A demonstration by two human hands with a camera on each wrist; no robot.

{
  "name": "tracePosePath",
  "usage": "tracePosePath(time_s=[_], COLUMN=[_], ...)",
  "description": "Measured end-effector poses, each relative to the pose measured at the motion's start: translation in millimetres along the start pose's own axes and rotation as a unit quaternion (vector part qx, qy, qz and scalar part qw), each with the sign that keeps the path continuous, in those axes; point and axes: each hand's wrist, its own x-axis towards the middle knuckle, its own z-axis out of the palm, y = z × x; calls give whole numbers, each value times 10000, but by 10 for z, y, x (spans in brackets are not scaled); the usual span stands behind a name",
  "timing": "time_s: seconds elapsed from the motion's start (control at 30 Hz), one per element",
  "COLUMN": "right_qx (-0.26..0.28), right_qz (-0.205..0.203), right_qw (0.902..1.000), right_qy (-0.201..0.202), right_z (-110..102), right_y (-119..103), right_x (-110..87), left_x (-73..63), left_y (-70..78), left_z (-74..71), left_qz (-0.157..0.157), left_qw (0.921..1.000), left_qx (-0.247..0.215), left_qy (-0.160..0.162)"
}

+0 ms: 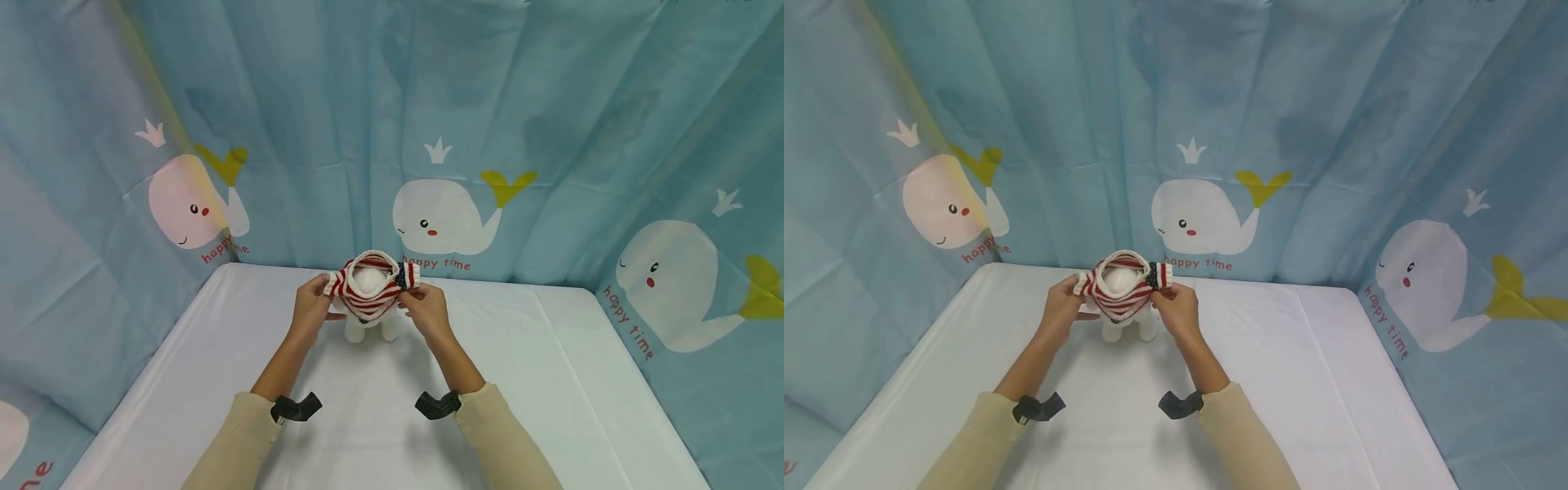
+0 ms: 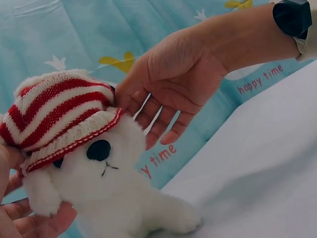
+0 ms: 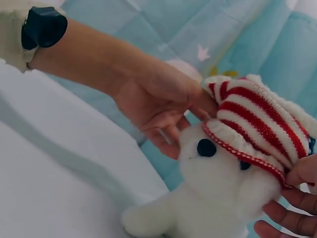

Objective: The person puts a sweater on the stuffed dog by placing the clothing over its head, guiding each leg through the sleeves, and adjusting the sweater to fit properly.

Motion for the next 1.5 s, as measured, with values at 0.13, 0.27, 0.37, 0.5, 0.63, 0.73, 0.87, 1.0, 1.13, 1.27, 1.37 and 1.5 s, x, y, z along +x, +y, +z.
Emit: tracePosePath(time_s=[0.13,0.27,0.37,0.5,0.63,0.73,0.87,1.0,1.13,1.27,1.37,1.5], right_qx=[-218,-385,-500,-635,-1235,-2065,-2935,-3685,-4283,-4477,-4419,-4333], right_qz=[40,230,393,336,-473,-1785,-3820,-4859,-4922,-4842,-4838,-4953], right_qw=[9997,9989,9979,9972,9912,9604,8724,7904,7554,7487,7536,7528], right_qy=[129,135,73,-188,-18,558,829,584,608,684,520,107], right_z=[6,-19,-35,-47,-63,-48,39,157,237,256,246,247], right_y=[53,167,270,334,256,147,-23,-108,-73,-32,8,124], right_x=[11,-9,-29,-57,-130,-211,-328,-383,-373,-367,-403,-501], left_x=[13,22,4,-56,-149,-234,-342,-411,-441,-455,-467,-483], left_y=[-21,-160,-303,-397,-390,-373,-375,-382,-381,-371,-357,-359], left_z=[-22,-76,-104,-111,-108,-103,-73,-11,48,90,122,144], left_qz=[-322,-820,-1114,-1313,-1377,-1540,-1844,-1913,-1782,-1753,-1764,-1776], left_qw=[9990,9935,9862,9741,9589,9446,9269,9200,9213,9206,9173,9137], left_qx=[-285,-785,-1225,-1838,-2462,-2848,-3170,-3284,-3301,-3372,-3490,-3592], left_qy=[90,83,30,-110,-319,-534,-796,-953,-1020,-898,-755,-677])
